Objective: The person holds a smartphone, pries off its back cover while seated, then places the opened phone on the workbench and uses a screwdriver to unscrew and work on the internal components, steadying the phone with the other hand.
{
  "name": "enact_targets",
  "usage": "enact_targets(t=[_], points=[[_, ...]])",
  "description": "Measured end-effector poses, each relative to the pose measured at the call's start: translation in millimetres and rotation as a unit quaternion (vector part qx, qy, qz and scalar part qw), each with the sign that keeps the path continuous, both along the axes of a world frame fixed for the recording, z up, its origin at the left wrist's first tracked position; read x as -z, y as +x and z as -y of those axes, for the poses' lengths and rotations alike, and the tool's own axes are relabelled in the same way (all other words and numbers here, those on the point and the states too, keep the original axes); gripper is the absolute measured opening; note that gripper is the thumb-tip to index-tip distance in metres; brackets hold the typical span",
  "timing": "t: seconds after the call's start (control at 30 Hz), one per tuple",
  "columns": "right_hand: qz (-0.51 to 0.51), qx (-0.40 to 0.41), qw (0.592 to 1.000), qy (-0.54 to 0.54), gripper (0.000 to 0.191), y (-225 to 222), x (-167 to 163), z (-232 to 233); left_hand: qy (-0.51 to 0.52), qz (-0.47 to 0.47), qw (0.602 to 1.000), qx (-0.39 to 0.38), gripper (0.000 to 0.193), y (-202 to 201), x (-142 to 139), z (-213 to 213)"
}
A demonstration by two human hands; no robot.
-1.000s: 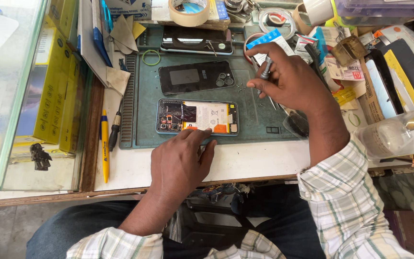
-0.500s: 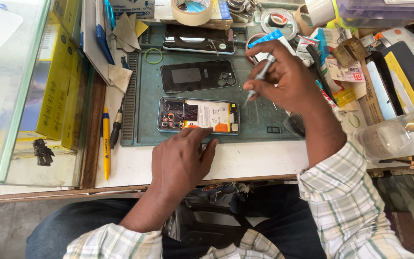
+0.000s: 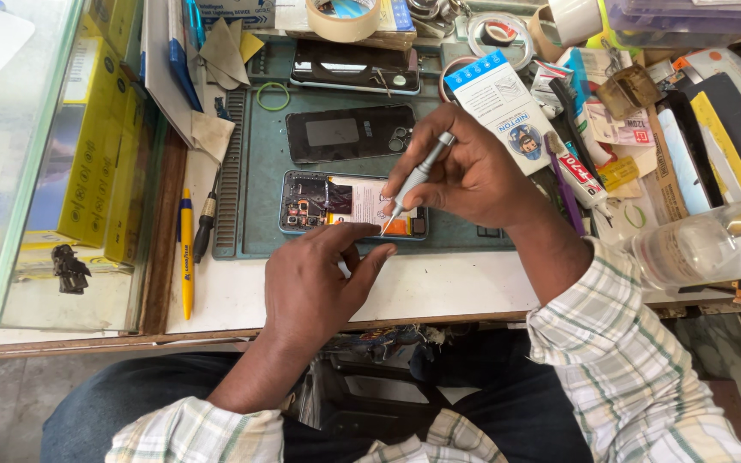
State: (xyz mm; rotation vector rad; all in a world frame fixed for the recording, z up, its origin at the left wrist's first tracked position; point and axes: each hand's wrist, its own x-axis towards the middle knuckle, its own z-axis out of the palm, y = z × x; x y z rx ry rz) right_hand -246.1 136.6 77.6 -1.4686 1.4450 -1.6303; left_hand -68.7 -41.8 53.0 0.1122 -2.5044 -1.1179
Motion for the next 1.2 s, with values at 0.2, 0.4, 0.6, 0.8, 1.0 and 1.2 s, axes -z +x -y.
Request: enact_targets(t=[0.2,0.4,0.6,0.8,1.0,1.2], points=[[0.005,0.007,1.0,0.029,0.036,4.5,1.9,0.2,0.025,0.013,1.0,0.008,0.022,-1.2,0.8,0.9],[0.004,0.016,0.999,0.04,0.036,5.2,2.9,0.0,0.03,-0.005,1.0,0.007,0.014,-0.6,1.4,1.8],[-0.016,0.022,0.998,0.054,0.035,4.2,3.1,0.8,0.036,-0.019,0.999,0.012,0.013,1.3,0.0,1.6],[-0.022,0.031,0.998,0.058,0.036,4.3,3.1,0.8,0.029,-0.012,1.0,0.004,0.012,2.0,-1.5,1.4],[-0.039,0.044,0.996,0.064,0.037,5.7,2.8,0.7,0.029,-0.005,1.0,0.007,0.012,1.6,-1.0,1.3],[-0.071,0.044,0.994,0.064,0.036,6.6,2.0,2.5,0.02,-0.003,1.0,0.01,0.012,1.9,-0.6,1.9]])
